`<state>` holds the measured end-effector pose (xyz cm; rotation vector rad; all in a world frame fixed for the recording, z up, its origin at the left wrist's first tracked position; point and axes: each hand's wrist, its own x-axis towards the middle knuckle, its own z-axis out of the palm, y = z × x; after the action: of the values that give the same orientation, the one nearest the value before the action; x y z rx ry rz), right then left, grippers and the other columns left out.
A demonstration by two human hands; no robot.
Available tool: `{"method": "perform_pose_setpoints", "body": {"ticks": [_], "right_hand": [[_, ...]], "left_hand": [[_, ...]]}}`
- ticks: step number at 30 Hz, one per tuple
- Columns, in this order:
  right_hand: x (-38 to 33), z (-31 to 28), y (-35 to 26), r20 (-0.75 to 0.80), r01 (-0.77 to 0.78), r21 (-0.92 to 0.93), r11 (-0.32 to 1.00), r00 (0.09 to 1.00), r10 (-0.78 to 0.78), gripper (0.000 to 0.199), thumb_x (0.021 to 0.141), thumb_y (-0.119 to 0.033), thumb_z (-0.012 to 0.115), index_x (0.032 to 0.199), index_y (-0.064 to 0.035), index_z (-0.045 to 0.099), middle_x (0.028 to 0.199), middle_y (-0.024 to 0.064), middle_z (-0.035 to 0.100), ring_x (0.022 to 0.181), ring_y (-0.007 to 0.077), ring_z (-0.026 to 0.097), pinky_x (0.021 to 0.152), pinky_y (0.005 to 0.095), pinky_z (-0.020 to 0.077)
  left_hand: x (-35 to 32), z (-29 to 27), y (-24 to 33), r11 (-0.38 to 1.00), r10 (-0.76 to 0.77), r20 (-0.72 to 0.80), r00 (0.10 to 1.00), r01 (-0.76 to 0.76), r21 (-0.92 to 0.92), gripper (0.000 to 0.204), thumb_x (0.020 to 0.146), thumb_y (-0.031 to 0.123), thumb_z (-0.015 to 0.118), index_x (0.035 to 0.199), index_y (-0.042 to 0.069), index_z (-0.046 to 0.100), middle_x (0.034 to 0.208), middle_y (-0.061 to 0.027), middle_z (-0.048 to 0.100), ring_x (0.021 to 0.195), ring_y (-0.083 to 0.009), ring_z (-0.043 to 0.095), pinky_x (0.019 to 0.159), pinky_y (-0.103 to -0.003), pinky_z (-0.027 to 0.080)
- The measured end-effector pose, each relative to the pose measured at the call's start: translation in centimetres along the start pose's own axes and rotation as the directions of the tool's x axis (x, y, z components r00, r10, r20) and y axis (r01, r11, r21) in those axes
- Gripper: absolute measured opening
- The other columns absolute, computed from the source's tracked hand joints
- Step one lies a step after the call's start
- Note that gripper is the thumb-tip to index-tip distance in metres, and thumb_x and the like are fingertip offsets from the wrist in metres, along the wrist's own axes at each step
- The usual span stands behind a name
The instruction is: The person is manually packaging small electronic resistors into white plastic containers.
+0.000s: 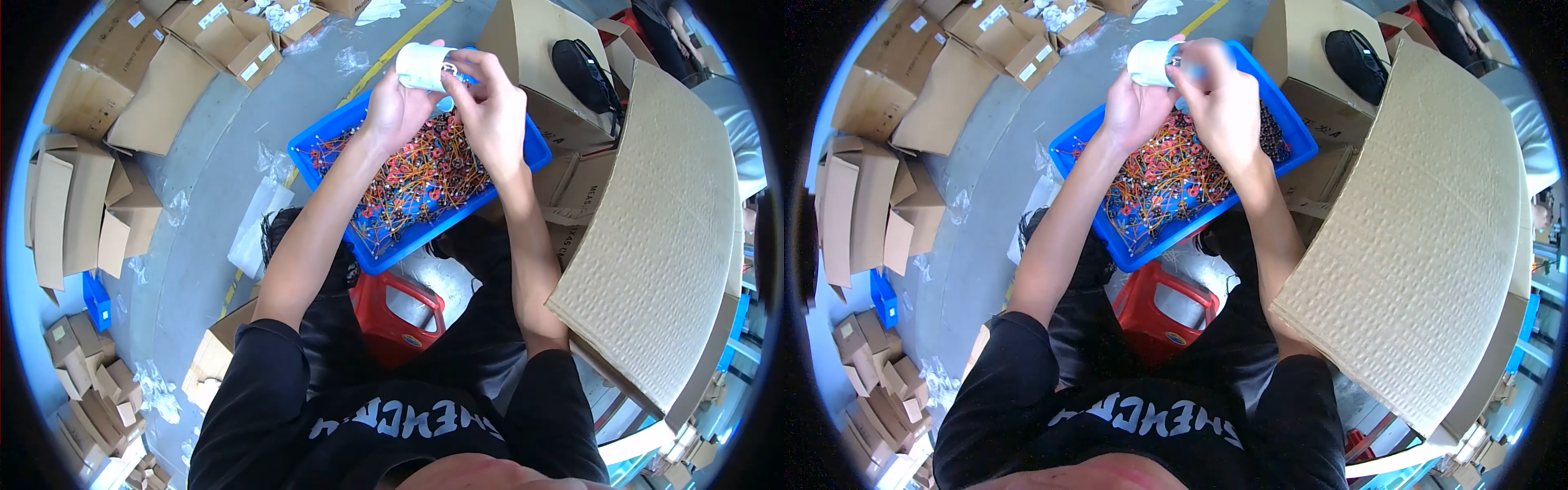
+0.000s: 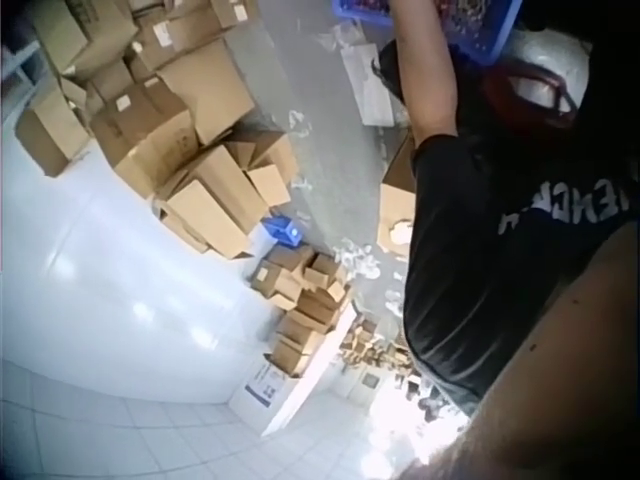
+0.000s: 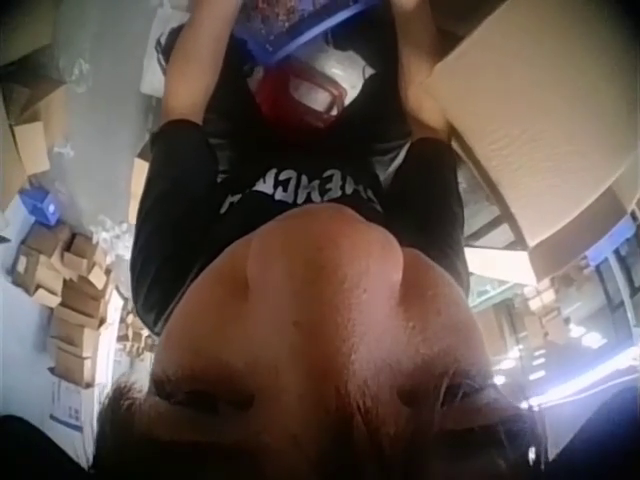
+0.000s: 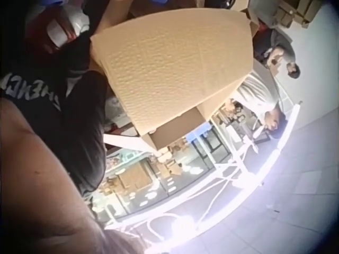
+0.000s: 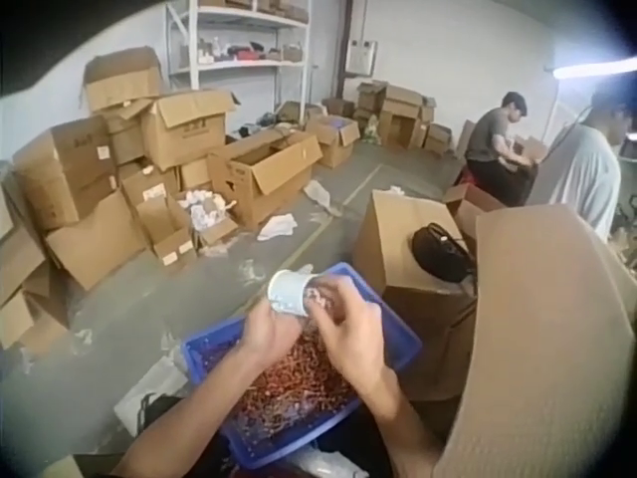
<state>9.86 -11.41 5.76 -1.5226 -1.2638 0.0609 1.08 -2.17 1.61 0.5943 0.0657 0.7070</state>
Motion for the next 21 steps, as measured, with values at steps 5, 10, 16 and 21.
{"method": "perform_pose_setpoints", "body": {"ticks": [5, 10, 16, 21], "right_hand": [[-0.2, 0.3, -0.1, 0.092, -0.021, -0.023, 1.0, 0.996, 0.023, 0.027, 0.084, -0.014, 0.065, 0.105, -0.0016, 0.053, 0.092, 0.0168, 0.068, 0.062, 0.0269, 0.065, 0.056, 0.033, 0.0514], [-0.3, 0.5, 0.1, 0.139, 0.046, -0.009, 0.999, 0.989, -0.045, 0.025, 0.087, -0.011, 0.06, 0.108, -0.002, 0.05, 0.093, 0.0186, 0.067, 0.071, 0.0335, 0.066, 0.062, 0.0385, 0.0522], [-0.5, 0.7, 0.2, 0.162, 0.081, -0.029, 0.996, 0.984, -0.076, 0.024, 0.088, -0.008, 0.056, 0.109, -0.0026, 0.047, 0.094, 0.0194, 0.066, 0.075, 0.0371, 0.064, 0.065, 0.0411, 0.0517], [-0.5, 0.5, 0.5, 0.126, 0.116, -0.093, 0.989, 0.987, -0.104, 0.025, 0.089, -0.006, 0.057, 0.111, -0.0016, 0.048, 0.096, 0.0191, 0.066, 0.077, 0.032, 0.067, 0.065, 0.036, 0.0524]], "left_hand": [[0.2, -0.6, 0.4, 0.99, -0.025, -0.108, 0.994, 0.039, 0.135, 0.043, 0.101, 0.03, 0.025, 0.122, 0.001, 0.048, 0.115, -0.0104, 0.058, 0.104, -0.0202, 0.057, 0.091, -0.04, 0.048], [0.2, -2.2, 0.6, 0.984, -0.104, -0.139, 0.985, 0.123, 0.131, 0.042, 0.1, 0.031, 0.024, 0.114, 0.002, 0.052, 0.106, -0.0093, 0.061, 0.097, -0.0197, 0.06, 0.082, -0.037, 0.052], [0.5, -4.9, 1.6, 0.972, -0.231, 0.197, 0.953, 0.217, 0.088, 0.048, 0.1, 0.04, 0.021, 0.113, 0.006, 0.053, 0.106, -0.0077, 0.06, 0.097, -0.0192, 0.059, 0.078, -0.037, 0.049], [-0.2, -0.1, 0.4, 0.979, -0.07, -0.088, 0.994, 0.085, 0.185, 0.054, 0.1, 0.046, 0.018, 0.116, 0.007, 0.052, 0.106, -0.0063, 0.06, 0.092, -0.0196, 0.058, 0.074, -0.036, 0.047]]}}
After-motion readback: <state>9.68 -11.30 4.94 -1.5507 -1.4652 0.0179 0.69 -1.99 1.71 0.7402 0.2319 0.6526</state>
